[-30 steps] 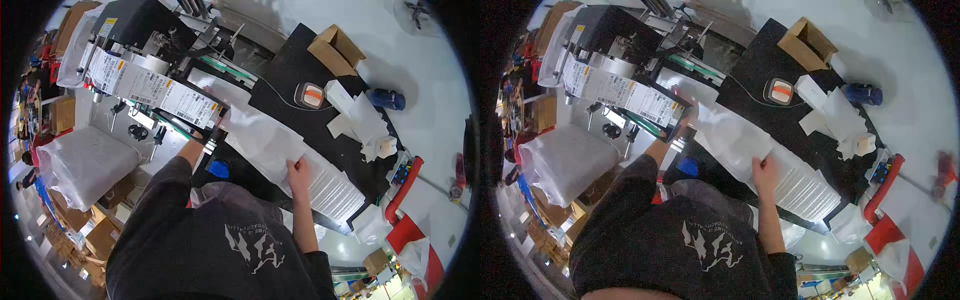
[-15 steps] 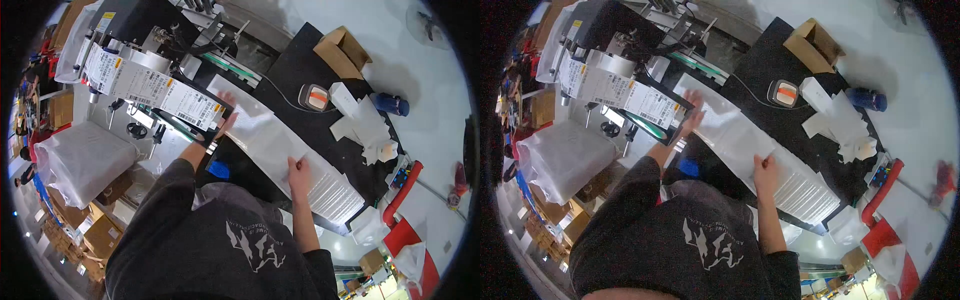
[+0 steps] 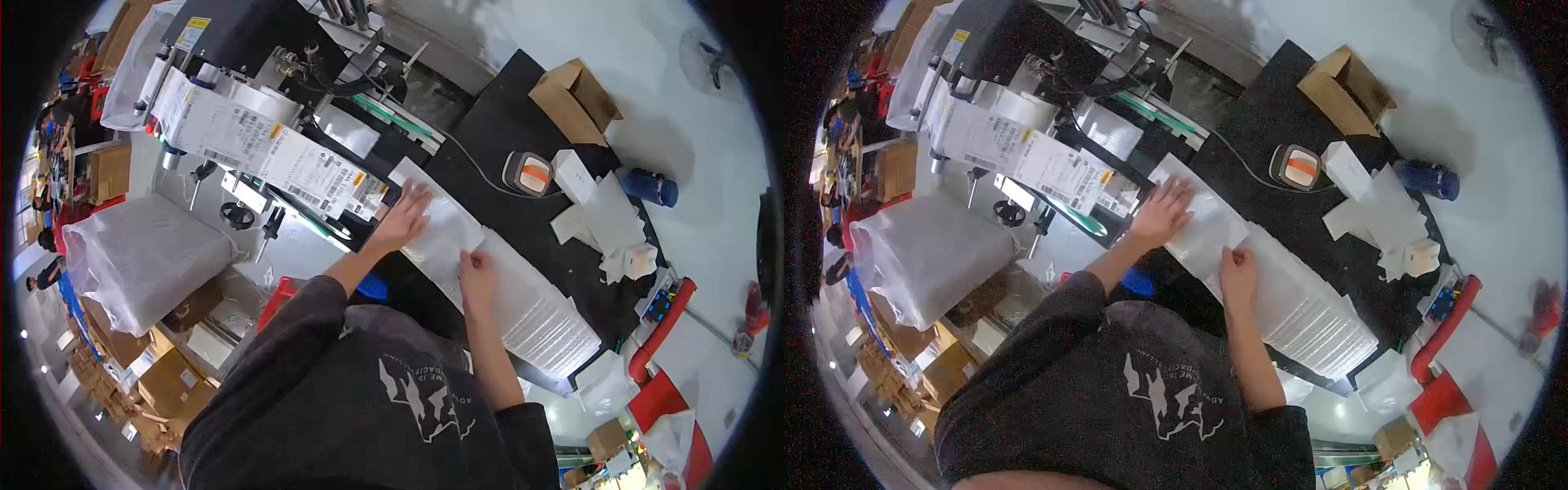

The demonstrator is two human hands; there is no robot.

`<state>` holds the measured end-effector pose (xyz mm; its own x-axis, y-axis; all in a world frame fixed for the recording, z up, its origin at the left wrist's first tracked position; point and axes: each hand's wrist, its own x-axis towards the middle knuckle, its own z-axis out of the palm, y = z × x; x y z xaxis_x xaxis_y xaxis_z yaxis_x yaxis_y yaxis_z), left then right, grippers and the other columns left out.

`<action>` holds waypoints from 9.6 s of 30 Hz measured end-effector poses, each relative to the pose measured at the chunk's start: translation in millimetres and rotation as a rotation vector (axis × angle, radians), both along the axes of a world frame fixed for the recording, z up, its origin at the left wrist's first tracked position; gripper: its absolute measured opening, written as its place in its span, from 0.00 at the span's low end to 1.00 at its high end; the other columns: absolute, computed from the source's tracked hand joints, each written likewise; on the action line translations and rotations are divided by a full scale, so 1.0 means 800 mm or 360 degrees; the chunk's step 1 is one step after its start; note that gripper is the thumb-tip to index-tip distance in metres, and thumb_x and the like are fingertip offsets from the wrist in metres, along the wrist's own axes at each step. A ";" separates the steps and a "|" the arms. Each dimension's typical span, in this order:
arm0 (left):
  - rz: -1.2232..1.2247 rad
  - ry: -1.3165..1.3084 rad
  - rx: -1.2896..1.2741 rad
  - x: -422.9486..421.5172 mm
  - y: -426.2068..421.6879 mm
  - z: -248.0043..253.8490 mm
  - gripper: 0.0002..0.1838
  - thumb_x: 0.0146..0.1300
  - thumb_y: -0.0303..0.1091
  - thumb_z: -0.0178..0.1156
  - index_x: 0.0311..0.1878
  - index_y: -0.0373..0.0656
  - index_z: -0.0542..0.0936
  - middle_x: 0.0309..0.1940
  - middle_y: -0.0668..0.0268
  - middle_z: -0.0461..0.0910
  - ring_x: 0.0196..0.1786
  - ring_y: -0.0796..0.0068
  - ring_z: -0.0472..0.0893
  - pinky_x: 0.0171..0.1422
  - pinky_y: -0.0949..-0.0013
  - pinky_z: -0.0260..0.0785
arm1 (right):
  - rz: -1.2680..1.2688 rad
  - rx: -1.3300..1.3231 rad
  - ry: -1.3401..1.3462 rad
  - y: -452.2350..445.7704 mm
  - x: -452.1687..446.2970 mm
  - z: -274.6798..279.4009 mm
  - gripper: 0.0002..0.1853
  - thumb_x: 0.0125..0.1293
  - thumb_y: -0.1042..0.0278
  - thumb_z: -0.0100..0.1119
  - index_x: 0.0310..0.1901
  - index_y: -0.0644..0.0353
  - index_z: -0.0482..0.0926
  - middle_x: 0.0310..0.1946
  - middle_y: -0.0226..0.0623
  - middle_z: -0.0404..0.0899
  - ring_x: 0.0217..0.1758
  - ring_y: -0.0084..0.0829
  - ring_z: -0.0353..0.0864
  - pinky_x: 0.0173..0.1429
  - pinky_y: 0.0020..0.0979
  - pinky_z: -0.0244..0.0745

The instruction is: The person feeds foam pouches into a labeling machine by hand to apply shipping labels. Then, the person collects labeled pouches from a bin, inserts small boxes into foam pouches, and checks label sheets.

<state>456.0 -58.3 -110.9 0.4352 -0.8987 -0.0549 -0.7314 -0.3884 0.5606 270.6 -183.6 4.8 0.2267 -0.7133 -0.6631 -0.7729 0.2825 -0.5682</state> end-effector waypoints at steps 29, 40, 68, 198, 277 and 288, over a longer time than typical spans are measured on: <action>-0.0326 -0.0067 -0.0392 -0.058 -0.037 0.007 0.26 0.69 0.36 0.59 0.69 0.38 0.77 0.72 0.57 0.76 0.76 0.47 0.72 0.84 0.48 0.60 | 0.0593 -0.0807 -0.0582 0.046 -0.024 -0.053 0.27 0.66 0.76 0.59 0.68 0.70 0.74 0.74 0.57 0.73 0.78 0.60 0.69 0.81 0.56 0.64; -0.0127 -0.0649 -0.0241 0.169 0.027 -0.034 0.24 0.68 0.34 0.59 0.66 0.41 0.78 0.68 0.56 0.76 0.71 0.50 0.74 0.68 0.49 0.71 | 0.0890 -0.1359 0.0365 0.080 -0.074 -0.039 0.26 0.64 0.77 0.61 0.66 0.64 0.78 0.72 0.48 0.76 0.78 0.51 0.72 0.82 0.54 0.62; 0.0345 -0.0713 -0.0224 0.236 0.091 -0.062 0.43 0.70 0.60 0.59 0.82 0.45 0.67 0.81 0.49 0.64 0.83 0.44 0.63 0.87 0.36 0.48 | 0.1077 -0.1123 -0.0256 0.071 0.057 -0.101 0.28 0.63 0.79 0.58 0.67 0.65 0.75 0.72 0.47 0.73 0.82 0.52 0.67 0.82 0.51 0.63; 0.0763 -0.0163 -0.0196 -0.330 0.060 0.166 0.47 0.72 0.70 0.55 0.81 0.44 0.64 0.79 0.47 0.65 0.79 0.38 0.66 0.79 0.36 0.60 | 0.0378 -0.0908 -0.0157 -0.156 -0.433 0.077 0.22 0.84 0.55 0.45 0.65 0.60 0.79 0.60 0.48 0.82 0.62 0.48 0.81 0.67 0.43 0.77; 0.3530 0.1539 -0.0431 -1.074 0.698 -0.052 0.27 0.67 0.52 0.59 0.51 0.36 0.89 0.47 0.50 0.91 0.48 0.44 0.87 0.55 0.51 0.79 | 0.2663 0.0259 -0.0441 0.385 -0.348 0.131 0.09 0.74 0.72 0.63 0.52 0.64 0.84 0.40 0.39 0.88 0.38 0.26 0.83 0.48 0.24 0.77; 0.3500 0.1503 -0.0362 -1.058 0.662 -0.027 0.26 0.67 0.52 0.60 0.49 0.36 0.89 0.45 0.50 0.91 0.47 0.44 0.87 0.53 0.52 0.79 | 0.2418 0.0544 -0.0419 0.339 -0.321 0.095 0.10 0.72 0.72 0.65 0.52 0.63 0.83 0.37 0.37 0.88 0.36 0.24 0.82 0.42 0.22 0.74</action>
